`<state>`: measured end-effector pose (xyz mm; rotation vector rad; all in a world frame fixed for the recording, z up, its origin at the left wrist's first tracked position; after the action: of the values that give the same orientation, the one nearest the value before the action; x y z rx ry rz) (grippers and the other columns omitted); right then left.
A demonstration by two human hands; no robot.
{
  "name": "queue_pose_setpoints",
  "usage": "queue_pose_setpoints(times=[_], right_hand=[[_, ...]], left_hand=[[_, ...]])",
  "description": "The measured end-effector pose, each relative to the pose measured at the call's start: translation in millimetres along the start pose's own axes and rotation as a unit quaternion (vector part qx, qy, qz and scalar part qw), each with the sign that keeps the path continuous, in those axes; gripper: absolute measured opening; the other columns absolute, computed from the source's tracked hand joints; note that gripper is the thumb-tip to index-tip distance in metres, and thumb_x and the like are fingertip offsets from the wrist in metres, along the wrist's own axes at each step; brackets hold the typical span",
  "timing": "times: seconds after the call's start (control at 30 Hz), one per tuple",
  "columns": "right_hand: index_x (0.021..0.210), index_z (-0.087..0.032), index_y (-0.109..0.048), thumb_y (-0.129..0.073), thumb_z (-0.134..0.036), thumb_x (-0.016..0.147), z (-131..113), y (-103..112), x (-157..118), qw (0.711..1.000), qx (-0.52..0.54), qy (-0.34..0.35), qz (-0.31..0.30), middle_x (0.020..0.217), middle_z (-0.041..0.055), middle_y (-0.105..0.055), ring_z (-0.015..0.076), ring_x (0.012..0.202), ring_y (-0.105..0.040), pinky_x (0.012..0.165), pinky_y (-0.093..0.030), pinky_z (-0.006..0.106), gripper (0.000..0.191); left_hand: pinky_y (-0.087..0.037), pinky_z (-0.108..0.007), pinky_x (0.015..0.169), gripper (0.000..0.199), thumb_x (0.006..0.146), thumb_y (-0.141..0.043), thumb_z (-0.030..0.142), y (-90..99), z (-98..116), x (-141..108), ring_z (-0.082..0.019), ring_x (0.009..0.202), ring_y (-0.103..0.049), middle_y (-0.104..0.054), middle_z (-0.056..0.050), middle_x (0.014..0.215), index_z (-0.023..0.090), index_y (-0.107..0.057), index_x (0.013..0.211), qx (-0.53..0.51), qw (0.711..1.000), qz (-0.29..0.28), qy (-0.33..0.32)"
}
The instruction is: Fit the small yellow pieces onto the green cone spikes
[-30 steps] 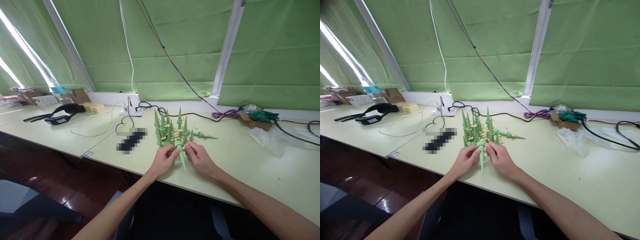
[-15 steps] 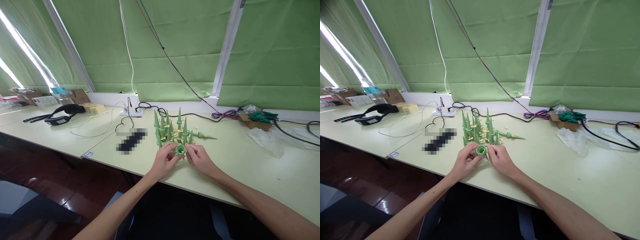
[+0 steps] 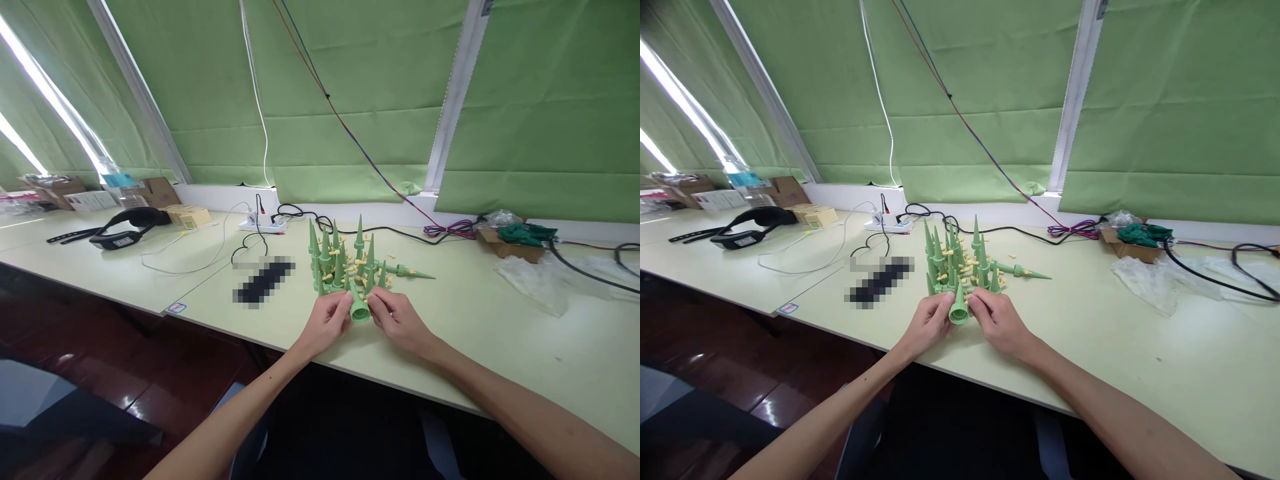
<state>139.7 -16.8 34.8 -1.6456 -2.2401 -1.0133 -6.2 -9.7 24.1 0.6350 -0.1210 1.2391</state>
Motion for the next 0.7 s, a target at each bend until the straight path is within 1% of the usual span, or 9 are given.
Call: queue_pose_setpoints(times=[0.17, 0.23, 0.33, 0.43, 0.57, 0.7], right_hand=[[0.07, -0.022, -0.037, -0.034, -0.042, 0.101, 4, -2, -1, 1.0, 0.001, -0.006, -0.01, 0.056, -0.0044, -0.04, 0.0116, 0.052, -0.036, 0.054, -0.032, 0.026, 0.037], [0.069, -0.022, -0.035, -0.034, -0.043, 0.101, 5, -2, -1, 1.0, 0.001, -0.004, -0.006, 0.055, -0.0048, -0.038, 0.0114, 0.05, -0.034, 0.053, -0.031, 0.026, 0.038], [0.067, -0.022, -0.032, -0.035, -0.042, 0.101, 6, -2, 0, 1.0, -0.012, -0.009, 0.001, 0.053, -0.005, -0.035, 0.0113, 0.049, -0.031, 0.051, -0.028, 0.027, 0.04], [0.064, -0.021, -0.032, -0.034, -0.04, 0.1, 8, -2, 1, 0.999, -0.025, -0.022, 0.0, 0.052, -0.0047, -0.034, 0.0112, 0.049, -0.03, 0.051, -0.027, 0.027, 0.041], [0.058, -0.021, -0.028, -0.034, -0.039, 0.099, 13, -2, 3, 0.998, -0.035, -0.047, 0.003, 0.05, -0.0046, -0.029, 0.0108, 0.048, -0.028, 0.049, -0.025, 0.027, 0.045], [0.056, -0.021, -0.03, -0.035, -0.039, 0.099, 16, -2, 4, 0.997, -0.026, -0.065, 0.013, 0.049, -0.0043, -0.031, 0.0106, 0.048, -0.03, 0.049, -0.027, 0.026, 0.046]], left_hand=[[-0.039, -0.025, 0.061, 0.051, 0.099, -0.037, 0.045, 1.6, 7, 1, -0.012, 0.059, -0.043, -0.044, 0.0, 0.059, 0.016, -0.04, 0.057, 0.044, 0.998, -0.001, -0.045], [-0.039, -0.025, 0.061, 0.046, 0.098, -0.041, 0.041, 2.4, 9, 1, -0.012, 0.061, -0.044, -0.045, 0.0, 0.062, 0.016, -0.044, 0.06, 0.051, 0.997, 0.002, -0.058], [-0.038, -0.023, 0.056, 0.031, 0.095, -0.048, 0.037, 2.3, 10, 0, -0.012, 0.066, -0.046, -0.051, -0.003, 0.075, 0.015, -0.056, 0.074, 0.043, 0.997, 0.005, -0.069], [-0.037, -0.021, 0.05, 0.018, 0.092, -0.054, 0.032, 0.9, 11, -2, -0.011, 0.066, -0.046, -0.054, -0.005, 0.088, 0.015, -0.061, 0.088, 0.046, 0.995, 0.015, -0.089], [-0.039, -0.02, 0.049, 0.014, 0.091, -0.056, 0.027, -1.6, 11, -4, -0.009, 0.063, -0.047, -0.055, -0.007, 0.096, 0.015, -0.063, 0.086, 0.09, 0.987, 0.031, -0.127], [-0.043, -0.021, 0.051, 0.014, 0.092, -0.054, 0.025, -3.9, 11, -4, -0.009, 0.066, -0.051, -0.056, -0.008, 0.102, 0.016, -0.064, 0.089, 0.12, 0.983, 0.028, -0.134]])
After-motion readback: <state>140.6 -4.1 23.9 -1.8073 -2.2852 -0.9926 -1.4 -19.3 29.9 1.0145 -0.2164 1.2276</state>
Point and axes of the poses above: each hand's wrist, its own x-axis towards the middle knuckle, its own y-axis out of the back of the hand, z = x × y, the point moved 5 cm from there along x, towards the middle knuckle
